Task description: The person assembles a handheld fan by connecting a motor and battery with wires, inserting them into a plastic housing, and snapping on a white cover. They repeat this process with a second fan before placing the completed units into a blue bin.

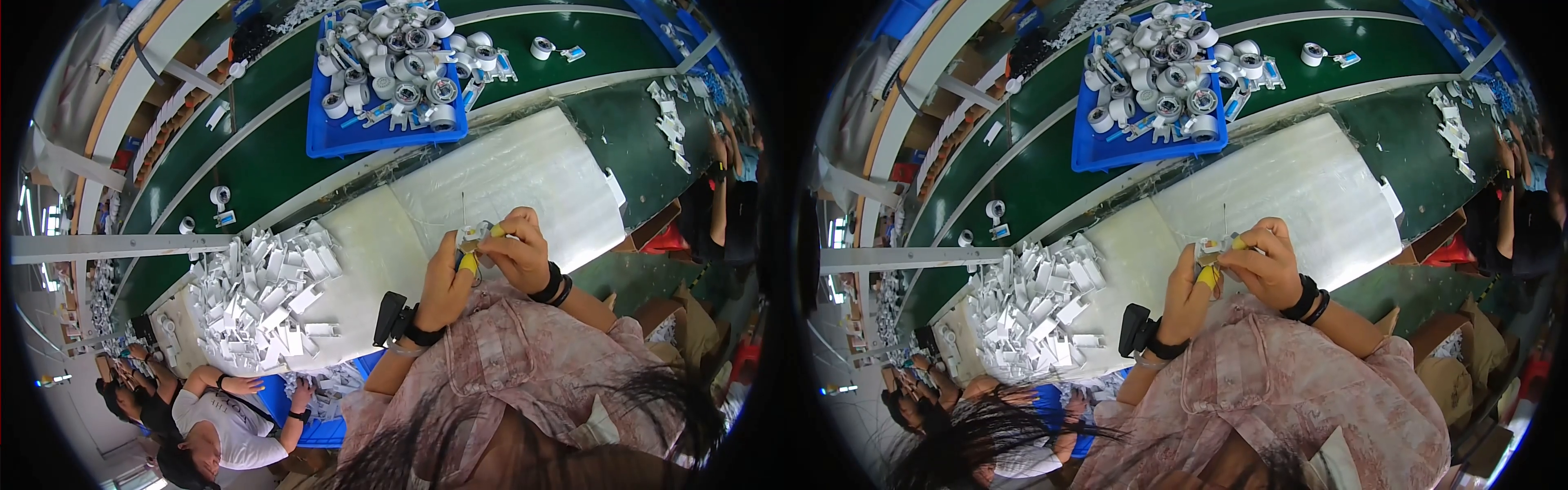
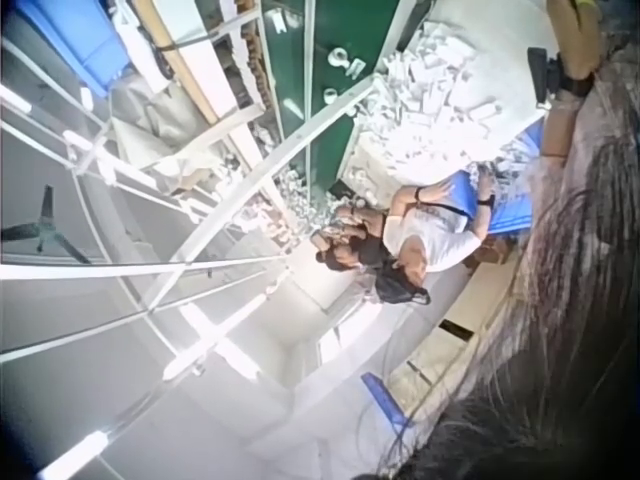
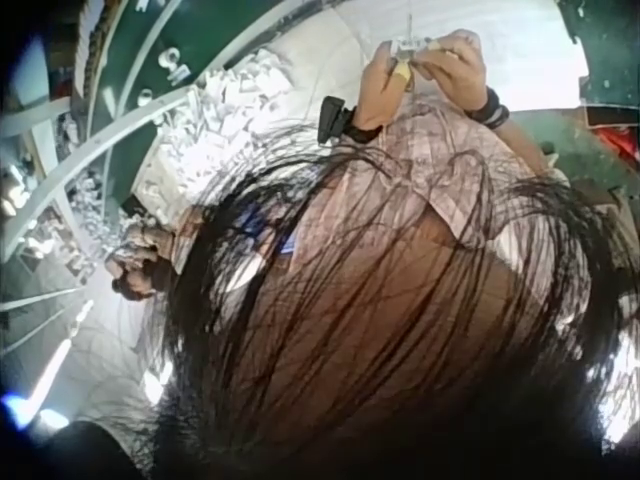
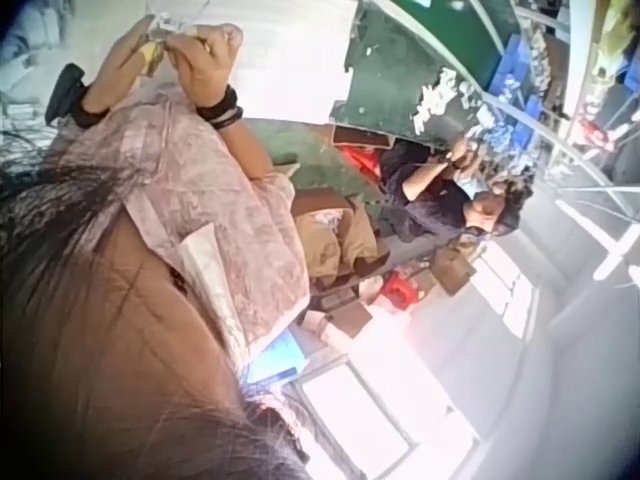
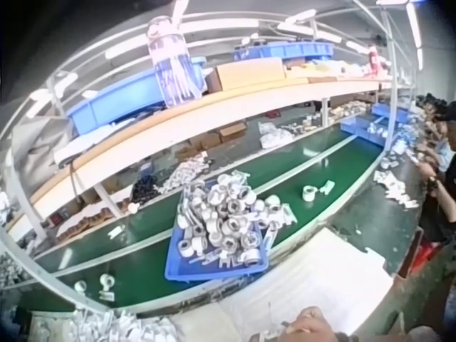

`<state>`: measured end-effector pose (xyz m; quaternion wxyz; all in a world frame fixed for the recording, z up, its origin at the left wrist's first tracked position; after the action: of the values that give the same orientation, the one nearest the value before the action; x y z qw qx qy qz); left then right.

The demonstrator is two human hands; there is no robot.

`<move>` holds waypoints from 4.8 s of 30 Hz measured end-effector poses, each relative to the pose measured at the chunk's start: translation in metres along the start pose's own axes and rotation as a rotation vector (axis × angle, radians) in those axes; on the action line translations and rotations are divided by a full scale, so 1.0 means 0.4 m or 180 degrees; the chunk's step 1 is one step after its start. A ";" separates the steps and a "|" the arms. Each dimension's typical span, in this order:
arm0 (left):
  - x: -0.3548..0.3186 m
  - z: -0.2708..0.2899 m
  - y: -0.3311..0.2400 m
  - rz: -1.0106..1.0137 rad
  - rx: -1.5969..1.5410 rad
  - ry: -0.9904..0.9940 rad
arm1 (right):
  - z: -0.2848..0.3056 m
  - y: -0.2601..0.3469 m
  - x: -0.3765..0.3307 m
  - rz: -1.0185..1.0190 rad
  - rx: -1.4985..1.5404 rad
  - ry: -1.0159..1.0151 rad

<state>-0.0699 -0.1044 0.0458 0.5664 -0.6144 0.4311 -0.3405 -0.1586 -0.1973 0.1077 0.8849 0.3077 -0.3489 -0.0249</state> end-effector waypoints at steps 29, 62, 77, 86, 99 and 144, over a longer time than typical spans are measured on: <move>-0.017 0.024 0.007 -0.0106 0.0601 -0.0565 | -0.019 -0.008 0.003 -0.0098 0.0186 0.0103; -0.030 0.019 0.079 0.0359 0.0190 -0.0498 | -0.055 0.003 -0.010 0.0266 0.0156 0.0266; -0.008 0.287 0.105 0.0630 -0.0295 -0.1077 | -0.095 -0.138 0.069 -0.0274 0.0101 0.0756; 0.060 0.929 0.131 0.0346 0.1201 -0.2677 | -0.094 -0.700 0.111 -0.1460 -0.0895 0.0693; 0.065 0.848 0.224 -0.0307 0.3080 -0.2358 | -0.160 -0.969 0.346 0.0201 -0.2902 0.1647; 0.037 0.033 0.039 0.0413 -0.1404 -0.0256 | 0.007 -0.063 0.052 -0.0430 0.0234 0.0131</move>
<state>-0.0544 -0.1125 0.0276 0.4559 -0.7073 0.5107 -0.1762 -0.1404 -0.2248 0.1076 0.8763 0.3632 -0.3097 -0.0654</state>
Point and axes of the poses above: each hand's wrist, its own x-axis towards the middle knuckle, its own z-axis out of the back of the hand, y = z × x, the point moved 9 cm from there along x, towards the middle knuckle, and after that the axes turned 7 degrees about y, right-handed, at the moved point
